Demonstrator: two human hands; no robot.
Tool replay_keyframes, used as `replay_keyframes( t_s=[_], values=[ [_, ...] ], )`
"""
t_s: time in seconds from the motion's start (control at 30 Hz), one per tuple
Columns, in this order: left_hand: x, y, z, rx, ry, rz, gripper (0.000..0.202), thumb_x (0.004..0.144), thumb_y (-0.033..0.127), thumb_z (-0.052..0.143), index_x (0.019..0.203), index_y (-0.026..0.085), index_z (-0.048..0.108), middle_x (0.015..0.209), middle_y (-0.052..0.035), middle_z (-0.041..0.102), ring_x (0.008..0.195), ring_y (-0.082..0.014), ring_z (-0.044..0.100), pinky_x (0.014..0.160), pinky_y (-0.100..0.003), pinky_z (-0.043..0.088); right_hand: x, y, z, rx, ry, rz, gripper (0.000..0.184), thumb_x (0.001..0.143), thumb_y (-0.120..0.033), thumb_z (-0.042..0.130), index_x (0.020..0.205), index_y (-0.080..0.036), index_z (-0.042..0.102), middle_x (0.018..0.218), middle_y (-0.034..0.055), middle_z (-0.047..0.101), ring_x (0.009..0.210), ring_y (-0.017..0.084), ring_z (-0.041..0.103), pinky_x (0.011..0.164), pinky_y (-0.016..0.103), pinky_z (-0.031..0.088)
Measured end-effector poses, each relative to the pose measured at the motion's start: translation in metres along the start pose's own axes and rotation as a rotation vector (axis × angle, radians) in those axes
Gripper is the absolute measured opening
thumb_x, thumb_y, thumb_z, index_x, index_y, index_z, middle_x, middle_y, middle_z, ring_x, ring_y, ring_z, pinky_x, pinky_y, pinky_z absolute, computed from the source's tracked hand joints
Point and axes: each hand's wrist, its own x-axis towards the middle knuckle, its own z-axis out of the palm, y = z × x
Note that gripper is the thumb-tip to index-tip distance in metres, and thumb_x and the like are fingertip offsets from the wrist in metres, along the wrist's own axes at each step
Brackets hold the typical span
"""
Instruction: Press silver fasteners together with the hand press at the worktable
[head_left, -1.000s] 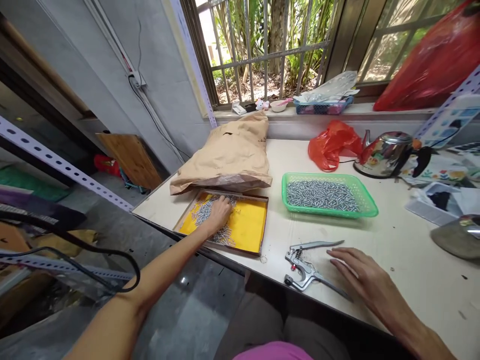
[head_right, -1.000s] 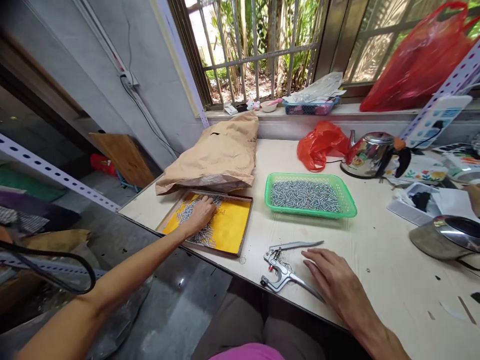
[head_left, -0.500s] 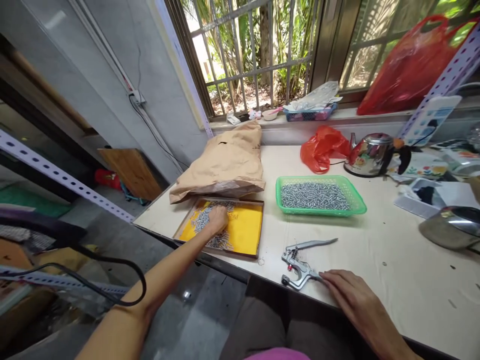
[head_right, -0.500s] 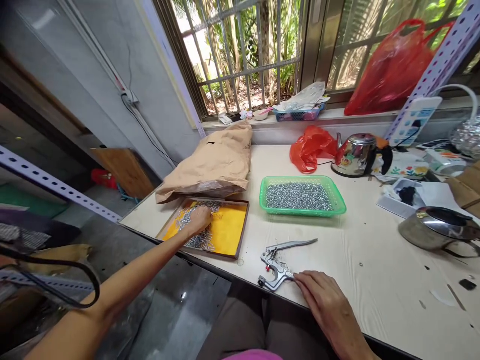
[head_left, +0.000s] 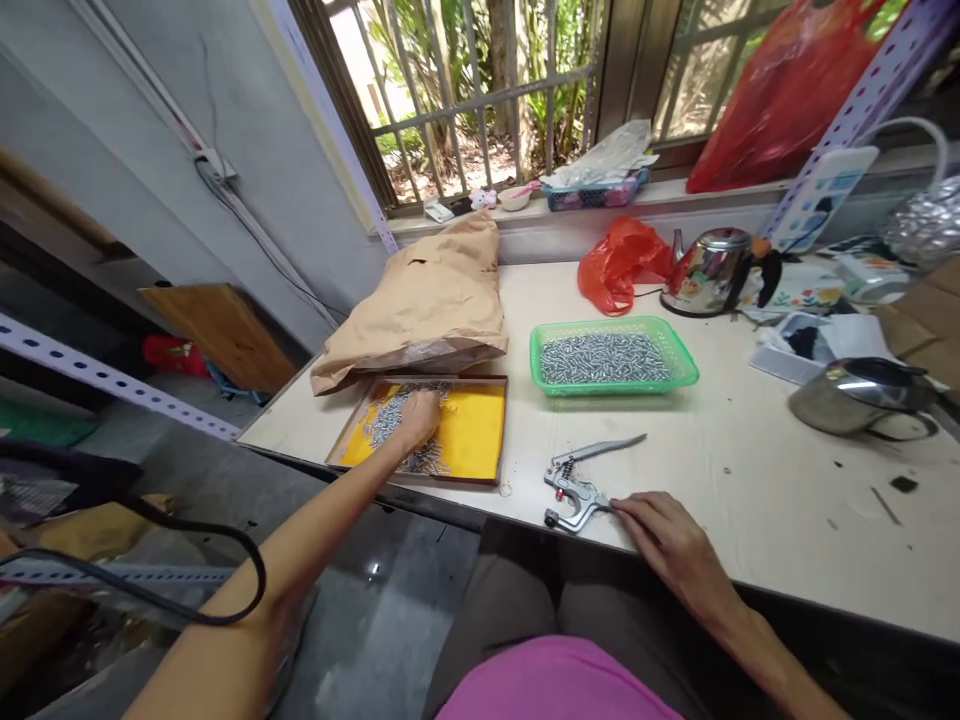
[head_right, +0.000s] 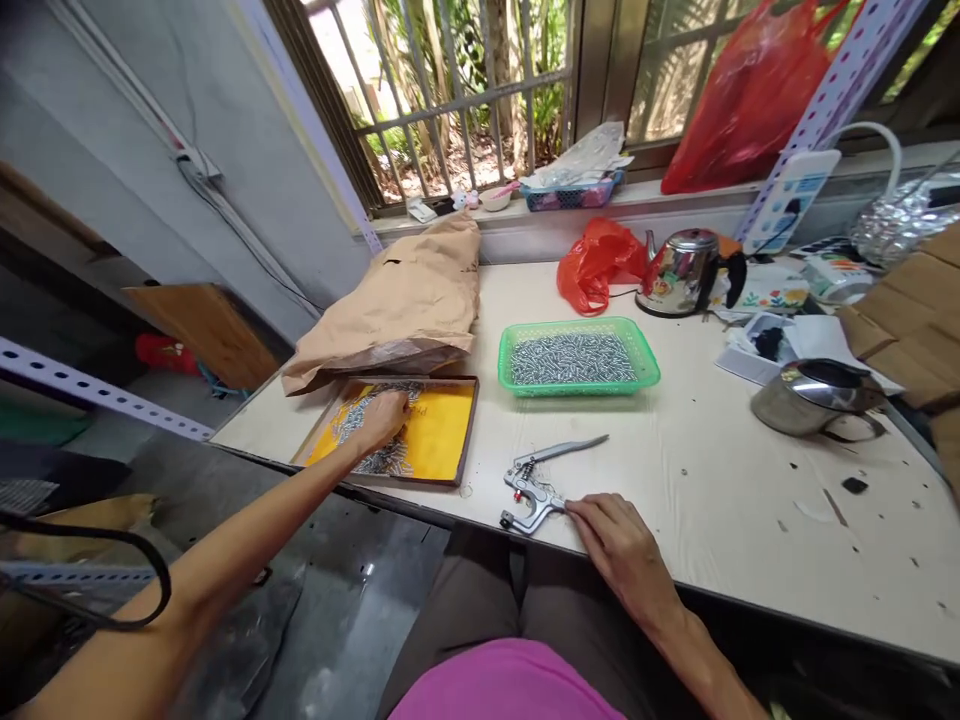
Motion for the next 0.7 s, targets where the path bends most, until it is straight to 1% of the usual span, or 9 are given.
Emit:
replay_keyframes(
  t_s=[0.2, 0.33, 0.4, 0.43, 0.47, 0.5, 0.57, 0.63, 0.7],
  values=[
    [0.003, -0.001, -0.001, 0.034, 0.03, 0.119, 0.031, 0.086, 0.01, 0.037, 0.094, 0.007, 0.067, 0.102, -0.0213, 0.066, 0.101, -0.0308, 0.06, 0.081, -0.036, 0.046, 0.009, -0.008, -0.004, -0.008, 0.001, 0.03, 0.019, 0.094, -0.018, 0.048, 0.108, -0.02, 0.061, 0.097, 0.0071, 0.062, 0.092, 0.02, 0.057, 0.082, 0.038, 0.047],
    [0.0, -0.001, -0.008, 0.021, 0.097, 0.124, 0.03, 0.085, 0.014, 0.038, 0.094, 0.009, 0.066, 0.097, -0.019, 0.067, 0.096, -0.0317, 0.062, 0.076, -0.036, 0.046, 0.013, -0.011, -0.006, -0.025, 0.004, 0.041, 0.019, 0.094, -0.018, 0.047, 0.106, -0.02, 0.062, 0.096, 0.0073, 0.062, 0.091, 0.02, 0.056, 0.082, 0.038, 0.047],
    [-0.014, 0.01, -0.012, -0.147, 0.164, 0.13, 0.027, 0.085, 0.019, 0.042, 0.093, 0.012, 0.067, 0.096, -0.0151, 0.068, 0.092, -0.0283, 0.063, 0.074, -0.033, 0.046, 0.014, -0.012, -0.008, -0.038, -0.004, 0.05, 0.019, 0.094, -0.019, 0.047, 0.106, -0.02, 0.062, 0.096, 0.0071, 0.062, 0.09, 0.02, 0.056, 0.082, 0.038, 0.046],
    [-0.024, 0.02, -0.014, -0.304, 0.157, 0.133, 0.025, 0.084, 0.023, 0.045, 0.093, 0.014, 0.067, 0.094, -0.0124, 0.069, 0.086, -0.0252, 0.064, 0.071, -0.03, 0.046, 0.014, -0.013, -0.008, -0.048, -0.011, 0.057, 0.019, 0.094, -0.019, 0.047, 0.106, -0.02, 0.062, 0.096, 0.007, 0.063, 0.089, 0.019, 0.056, 0.082, 0.037, 0.046],
    [-0.037, 0.032, -0.016, -0.5, 0.116, 0.132, 0.024, 0.083, 0.028, 0.049, 0.091, 0.015, 0.067, 0.088, -0.0092, 0.069, 0.078, -0.0214, 0.064, 0.066, -0.027, 0.045, 0.015, -0.013, -0.008, -0.06, -0.022, 0.065, 0.019, 0.094, -0.019, 0.047, 0.107, -0.02, 0.062, 0.096, 0.007, 0.063, 0.088, 0.019, 0.056, 0.081, 0.037, 0.046],
    [-0.051, 0.045, -0.017, -0.707, 0.016, 0.121, 0.024, 0.081, 0.032, 0.053, 0.089, 0.015, 0.067, 0.081, -0.0063, 0.068, 0.067, -0.0172, 0.062, 0.059, -0.024, 0.043, 0.015, -0.014, -0.008, -0.076, -0.032, 0.074, 0.02, 0.095, -0.019, 0.047, 0.108, -0.019, 0.062, 0.096, 0.0071, 0.063, 0.088, 0.019, 0.055, 0.081, 0.037, 0.046],
    [-0.08, 0.074, -0.016, -1.042, -0.247, 0.078, 0.029, 0.075, 0.04, 0.058, 0.087, 0.015, 0.066, 0.064, -0.0005, 0.061, 0.047, -0.0102, 0.05, 0.045, -0.021, 0.035, 0.016, -0.016, -0.008, -0.116, -0.055, 0.095, 0.022, 0.094, -0.018, 0.046, 0.11, -0.019, 0.062, 0.096, 0.0075, 0.063, 0.088, 0.02, 0.055, 0.08, 0.036, 0.046],
    [-0.101, 0.099, -0.012, -1.231, -0.447, 0.045, 0.033, 0.069, 0.043, 0.064, 0.083, 0.014, 0.064, 0.058, 0.0029, 0.055, 0.039, -0.0058, 0.039, 0.039, -0.019, 0.026, 0.018, -0.019, -0.008, -0.162, -0.081, 0.112, 0.023, 0.093, -0.017, 0.048, 0.111, -0.018, 0.062, 0.097, 0.0079, 0.063, 0.088, 0.021, 0.054, 0.079, 0.036, 0.046],
    [-0.111, 0.116, -0.007, -1.309, -0.546, 0.016, 0.034, 0.064, 0.043, 0.067, 0.077, 0.013, 0.062, 0.057, 0.0038, 0.053, 0.037, -0.0037, 0.035, 0.037, -0.018, 0.019, 0.02, -0.021, -0.008, -0.201, -0.11, 0.121, 0.023, 0.092, -0.015, 0.049, 0.111, -0.018, 0.062, 0.096, 0.0078, 0.063, 0.088, 0.021, 0.053, 0.079, 0.035, 0.045]
  ],
)
